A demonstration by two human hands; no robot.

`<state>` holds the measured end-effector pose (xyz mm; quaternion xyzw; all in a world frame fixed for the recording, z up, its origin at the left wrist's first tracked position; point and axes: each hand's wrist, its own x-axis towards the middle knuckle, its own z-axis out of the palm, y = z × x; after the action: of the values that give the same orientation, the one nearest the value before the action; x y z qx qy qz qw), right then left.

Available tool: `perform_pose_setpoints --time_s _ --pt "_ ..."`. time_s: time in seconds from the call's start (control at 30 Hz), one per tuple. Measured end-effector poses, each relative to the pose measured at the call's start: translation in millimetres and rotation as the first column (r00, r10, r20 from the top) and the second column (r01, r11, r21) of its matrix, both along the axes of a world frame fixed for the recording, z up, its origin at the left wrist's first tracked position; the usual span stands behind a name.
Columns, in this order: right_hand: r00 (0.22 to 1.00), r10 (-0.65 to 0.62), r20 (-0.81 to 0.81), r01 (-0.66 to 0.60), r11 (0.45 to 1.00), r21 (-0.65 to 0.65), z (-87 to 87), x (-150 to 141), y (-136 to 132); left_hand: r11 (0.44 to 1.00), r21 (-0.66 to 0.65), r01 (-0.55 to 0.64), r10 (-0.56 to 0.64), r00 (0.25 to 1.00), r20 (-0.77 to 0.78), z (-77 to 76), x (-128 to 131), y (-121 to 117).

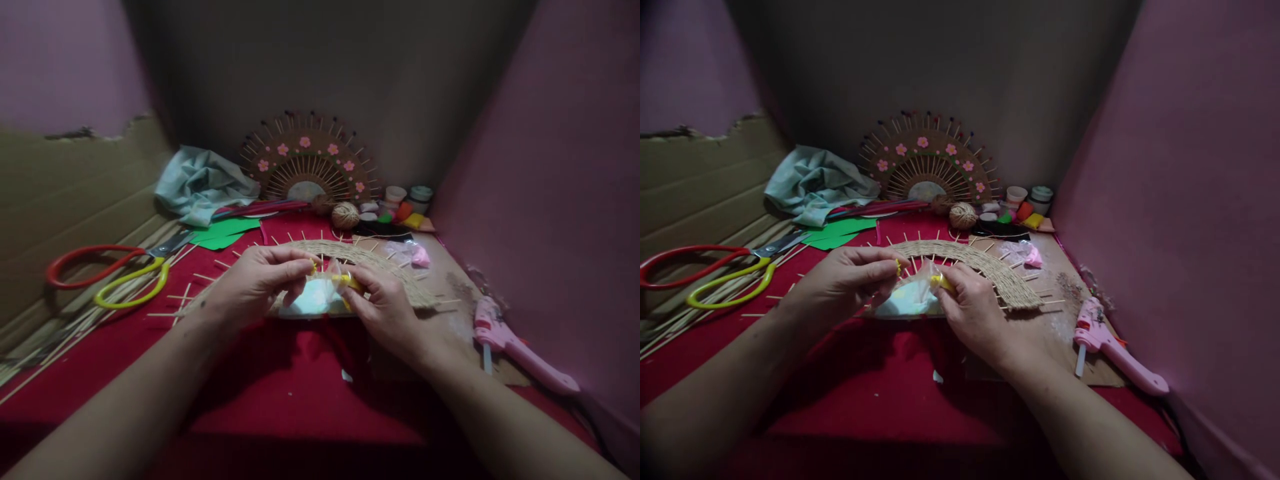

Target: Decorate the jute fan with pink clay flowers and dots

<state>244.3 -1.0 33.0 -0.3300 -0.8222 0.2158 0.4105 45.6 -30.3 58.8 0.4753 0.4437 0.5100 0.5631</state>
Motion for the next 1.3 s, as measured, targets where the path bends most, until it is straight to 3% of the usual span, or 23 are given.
perform_pose_setpoints --time_s 0.23,0.43,0.6,0.77,1.1,1.3 --pt "1.0 -0.019 -0.007 0.02 0.997 0.074 -4.4 0 2 0.999 0.027 0.037 -0.033 0.991 -0.13 3.2 5 -8" --pt "1.0 -0.02 -0.012 0.02 1.0 0.011 -1.3 4 6 0.993 0.111 0.043 -0.043 0.999 -0.001 -1.9 8 -4" --pt "0.978 -0.205 -0.023 0.205 0.979 -0.007 14.7 14 17 0.999 0.029 0.045 -0.049 0.987 0.155 -3.5 7 2" --pt "0.973 -0.228 0.044 0.229 0.973 -0.026 26.2 21 23 0.996 -0.018 0.087 -0.081 0.97 0.229 -0.4 3 4" --pt "0.978 -0.208 0.003 0.207 0.973 0.103 9.2 16 22 0.979 -0.033 0.202 -0.191 0.959 0.208 -4.5 1 3" --pt "0.977 -0.212 -0.009 0.211 0.966 0.147 7.5 17 23 0.946 -0.002 0.325 -0.312 0.908 0.281 -4.0 1 1"
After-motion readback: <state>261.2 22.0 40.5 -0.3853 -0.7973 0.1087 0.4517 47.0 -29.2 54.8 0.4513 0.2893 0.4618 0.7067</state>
